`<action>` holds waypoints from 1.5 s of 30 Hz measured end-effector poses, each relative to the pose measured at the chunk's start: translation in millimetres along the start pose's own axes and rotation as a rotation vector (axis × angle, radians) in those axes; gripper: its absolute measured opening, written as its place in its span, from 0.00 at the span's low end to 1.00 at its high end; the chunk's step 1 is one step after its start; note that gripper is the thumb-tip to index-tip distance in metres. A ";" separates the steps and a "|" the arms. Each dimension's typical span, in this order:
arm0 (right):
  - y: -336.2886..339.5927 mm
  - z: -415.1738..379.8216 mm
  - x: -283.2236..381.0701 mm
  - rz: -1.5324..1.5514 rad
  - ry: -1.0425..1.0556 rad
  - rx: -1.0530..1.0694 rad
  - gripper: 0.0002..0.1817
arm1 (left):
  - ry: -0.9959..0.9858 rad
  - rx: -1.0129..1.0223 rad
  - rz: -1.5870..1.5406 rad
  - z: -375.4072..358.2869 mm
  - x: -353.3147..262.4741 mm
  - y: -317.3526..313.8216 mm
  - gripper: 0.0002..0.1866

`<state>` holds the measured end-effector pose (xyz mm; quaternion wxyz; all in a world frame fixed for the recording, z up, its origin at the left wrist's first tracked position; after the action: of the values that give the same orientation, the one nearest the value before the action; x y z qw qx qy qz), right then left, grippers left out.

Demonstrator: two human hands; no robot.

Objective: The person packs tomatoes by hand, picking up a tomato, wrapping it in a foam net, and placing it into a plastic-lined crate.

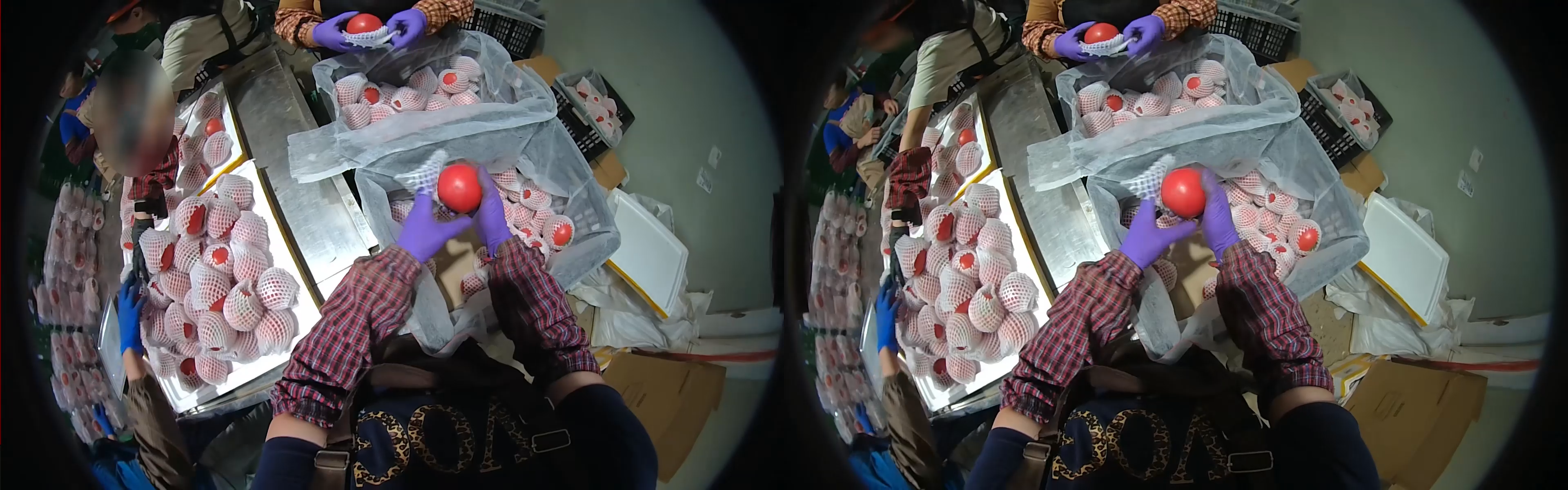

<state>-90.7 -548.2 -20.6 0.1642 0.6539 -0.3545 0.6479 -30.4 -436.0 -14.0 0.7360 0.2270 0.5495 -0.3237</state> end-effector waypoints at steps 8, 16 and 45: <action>-12.6 -9.8 15.3 -0.501 0.324 0.086 0.26 | 0.104 -0.086 0.190 -1.6 -14.0 8.0 0.39; -3.0 -6.0 5.2 -0.437 0.254 0.001 0.17 | 0.006 -0.071 0.222 -5.2 -10.3 4.2 0.38; 4.5 -0.7 12.9 -0.420 0.226 -0.016 0.13 | 0.525 -0.109 -1.117 5.4 -16.4 32.3 0.36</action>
<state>-95.5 -554.1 -9.2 0.3392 0.6353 -0.1952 0.6658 -6.5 -413.8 2.5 0.3061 -0.0609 0.7639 -0.5649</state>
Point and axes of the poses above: each hand's wrist, its own z-axis towards the middle knuckle, its own y-axis out of the back of the hand, x = y × z, the point moved 4 cm from there along z, towards the middle knuckle, and after that the axes turned 11 degrees about -z, right-handed, at the moved point
